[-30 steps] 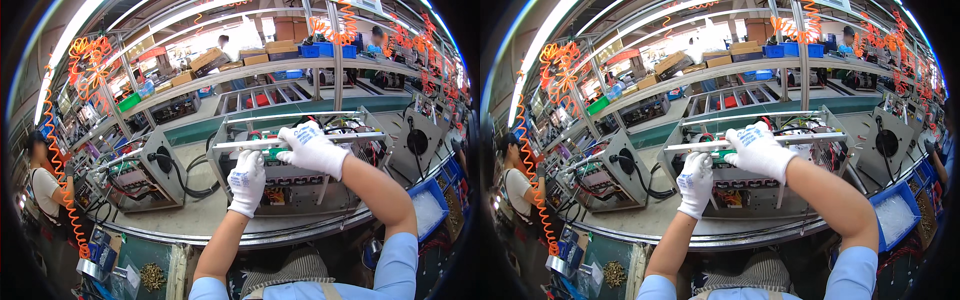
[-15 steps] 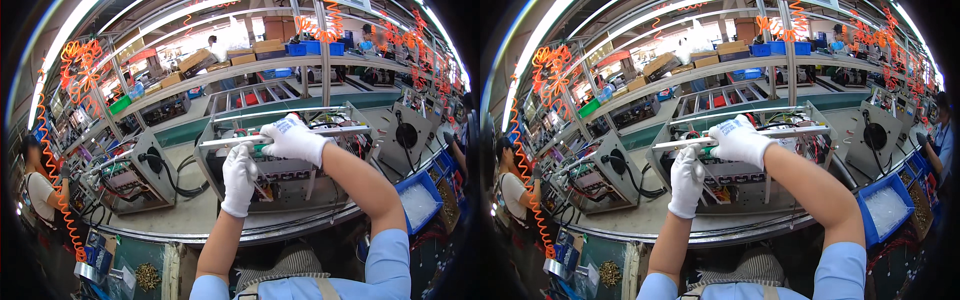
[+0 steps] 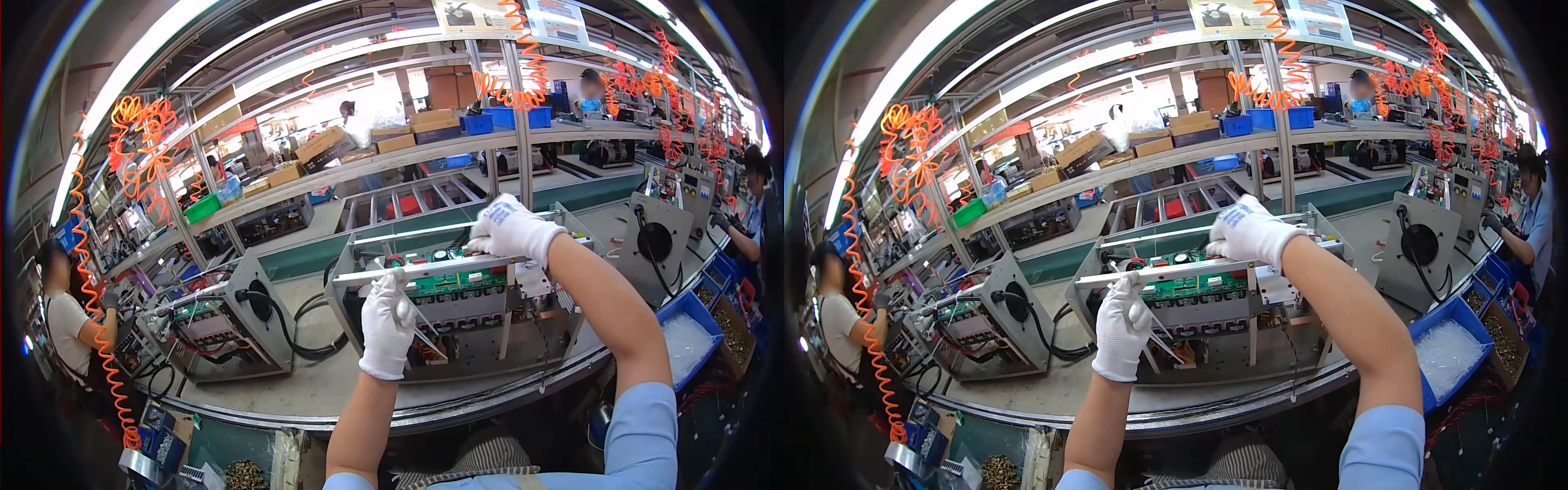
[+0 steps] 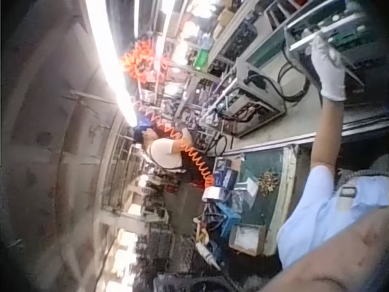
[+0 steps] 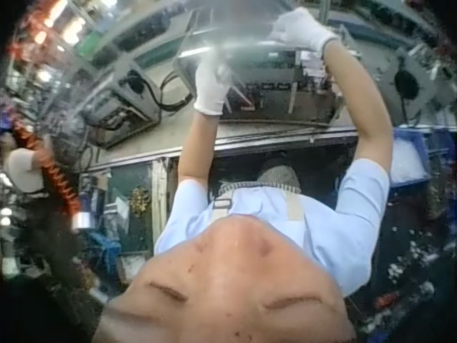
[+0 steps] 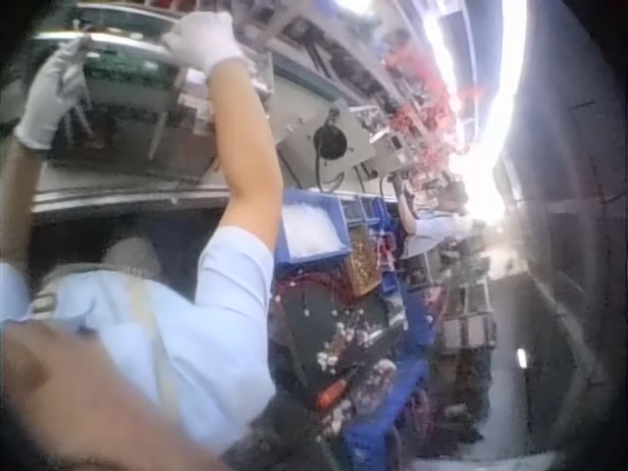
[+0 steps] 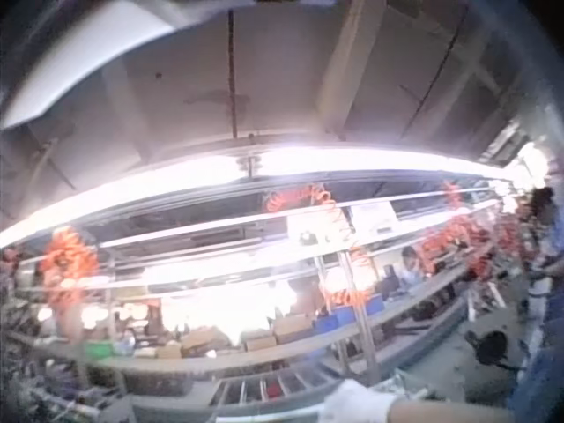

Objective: The person assembles an electronic device by connecting various wires to a circuit board and securing them with zip ties. They handle red and black wires, a green circuit board, and white zip ties, organizing the connections within a metal chassis on a factory assembly line.

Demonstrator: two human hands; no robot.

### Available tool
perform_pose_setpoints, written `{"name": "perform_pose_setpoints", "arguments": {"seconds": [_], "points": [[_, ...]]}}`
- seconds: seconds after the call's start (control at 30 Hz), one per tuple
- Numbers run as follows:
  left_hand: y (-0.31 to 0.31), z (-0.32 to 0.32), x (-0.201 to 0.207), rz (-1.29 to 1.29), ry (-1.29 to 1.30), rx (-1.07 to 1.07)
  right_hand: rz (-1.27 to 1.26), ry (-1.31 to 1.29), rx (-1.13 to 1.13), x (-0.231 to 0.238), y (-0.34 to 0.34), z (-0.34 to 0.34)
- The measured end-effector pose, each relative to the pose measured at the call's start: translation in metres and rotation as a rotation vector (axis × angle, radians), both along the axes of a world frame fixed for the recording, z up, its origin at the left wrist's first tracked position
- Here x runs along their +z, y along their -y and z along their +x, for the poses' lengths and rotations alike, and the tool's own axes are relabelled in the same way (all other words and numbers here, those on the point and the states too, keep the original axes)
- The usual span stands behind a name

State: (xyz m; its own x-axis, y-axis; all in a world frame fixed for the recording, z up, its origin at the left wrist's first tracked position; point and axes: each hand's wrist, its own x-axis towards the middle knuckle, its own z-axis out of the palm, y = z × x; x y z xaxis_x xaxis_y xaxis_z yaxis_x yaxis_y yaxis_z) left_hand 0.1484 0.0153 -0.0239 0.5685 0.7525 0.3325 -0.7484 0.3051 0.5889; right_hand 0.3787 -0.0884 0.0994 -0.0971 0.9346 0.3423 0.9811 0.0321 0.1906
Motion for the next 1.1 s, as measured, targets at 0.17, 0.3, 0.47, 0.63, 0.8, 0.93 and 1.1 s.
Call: {"name": "perform_pose_setpoints", "arguments": {"seconds": [0.17, 0.3, 0.47, 0.63, 0.8, 0.93, 1.1], "points": [[0.004, -0.003, 0.002, 0.012, -0.025, 0.072, 0.193, -0.243, 0.215, -0.005, 0.011, -0.031], [0.006, 0.0, 0.001, 0.075, -0.055, 0.112, -0.029, -0.242, 0.203, -0.031, -0.005, -0.062], [0.007, -0.012, -0.003, 0.305, -0.402, 0.235, -0.105, -0.527, 0.054, -0.037, -0.019, -0.066], [0.026, -0.002, -0.016, 0.256, -0.538, 0.19, -0.205, -0.701, 0.187, -0.034, -0.026, -0.055], [0.017, 0.021, 0.009, 0.284, -0.477, 0.251, -0.227, -0.886, 0.177, -0.032, -0.03, -0.056], [0.015, 0.025, -0.002, 0.344, -0.468, 0.26, -0.279, -0.951, 0.194, -0.031, -0.029, -0.055], [0.03, 0.017, 0.001, 0.352, -0.586, 0.346, -0.181, -0.98, 0.246, -0.031, -0.023, -0.058]]}}
